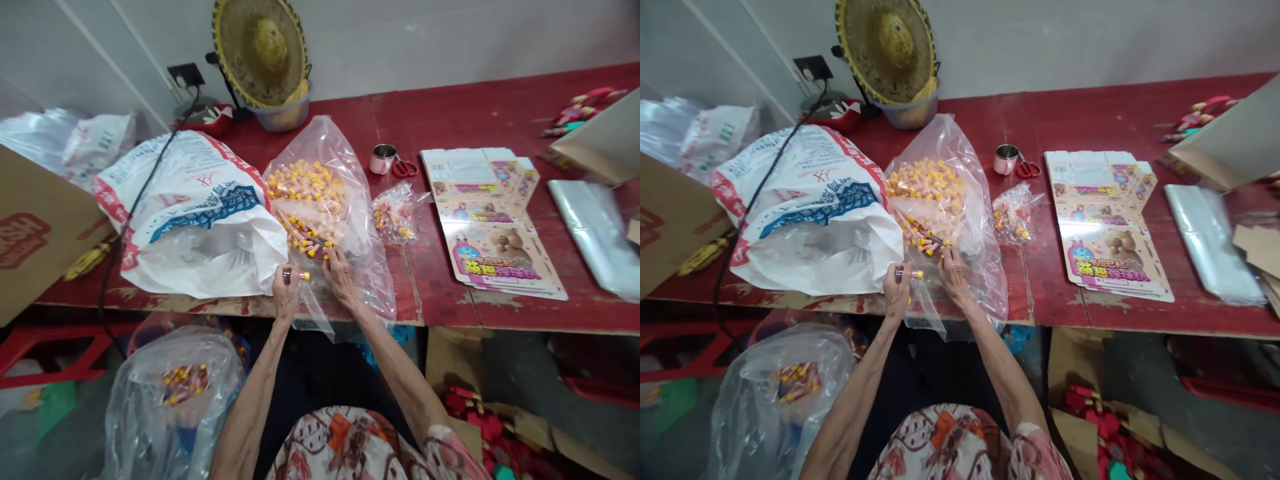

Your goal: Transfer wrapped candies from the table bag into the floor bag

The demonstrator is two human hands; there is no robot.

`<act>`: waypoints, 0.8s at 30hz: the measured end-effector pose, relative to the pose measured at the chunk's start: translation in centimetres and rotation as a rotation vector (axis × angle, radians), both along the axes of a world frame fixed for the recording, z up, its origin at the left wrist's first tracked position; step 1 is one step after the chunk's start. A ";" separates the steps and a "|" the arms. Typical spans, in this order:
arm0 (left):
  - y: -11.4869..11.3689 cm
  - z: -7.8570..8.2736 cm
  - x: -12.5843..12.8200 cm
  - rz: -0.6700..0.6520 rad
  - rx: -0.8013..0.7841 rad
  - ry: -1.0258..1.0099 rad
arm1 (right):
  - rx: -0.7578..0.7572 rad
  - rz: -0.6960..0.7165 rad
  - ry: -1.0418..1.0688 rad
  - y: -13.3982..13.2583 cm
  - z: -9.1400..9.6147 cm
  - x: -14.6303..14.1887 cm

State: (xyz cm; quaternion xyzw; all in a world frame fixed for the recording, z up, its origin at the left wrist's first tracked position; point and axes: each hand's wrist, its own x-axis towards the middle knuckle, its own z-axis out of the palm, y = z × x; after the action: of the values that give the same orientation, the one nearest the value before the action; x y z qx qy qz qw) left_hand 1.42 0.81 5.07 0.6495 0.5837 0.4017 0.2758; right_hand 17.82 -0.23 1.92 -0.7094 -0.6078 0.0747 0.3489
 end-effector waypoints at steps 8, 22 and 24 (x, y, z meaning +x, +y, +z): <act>0.2 -0.1 0.9 -0.059 -0.022 0.080 | 0.045 0.057 0.055 -1.5 -0.9 -1.0; 0.9 -0.9 0.7 -0.042 0.234 0.105 | 0.138 0.056 0.261 -1.8 -0.8 -0.6; 0.5 -0.9 0.9 -0.044 0.261 0.098 | 0.149 0.077 0.305 -1.7 -0.9 -0.5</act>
State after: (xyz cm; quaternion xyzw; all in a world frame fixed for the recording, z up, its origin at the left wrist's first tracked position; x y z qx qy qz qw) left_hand 2.33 1.35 4.14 0.7113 0.5251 0.4357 0.1688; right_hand 17.33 -1.95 0.99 -0.6382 -0.5785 0.1495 0.4855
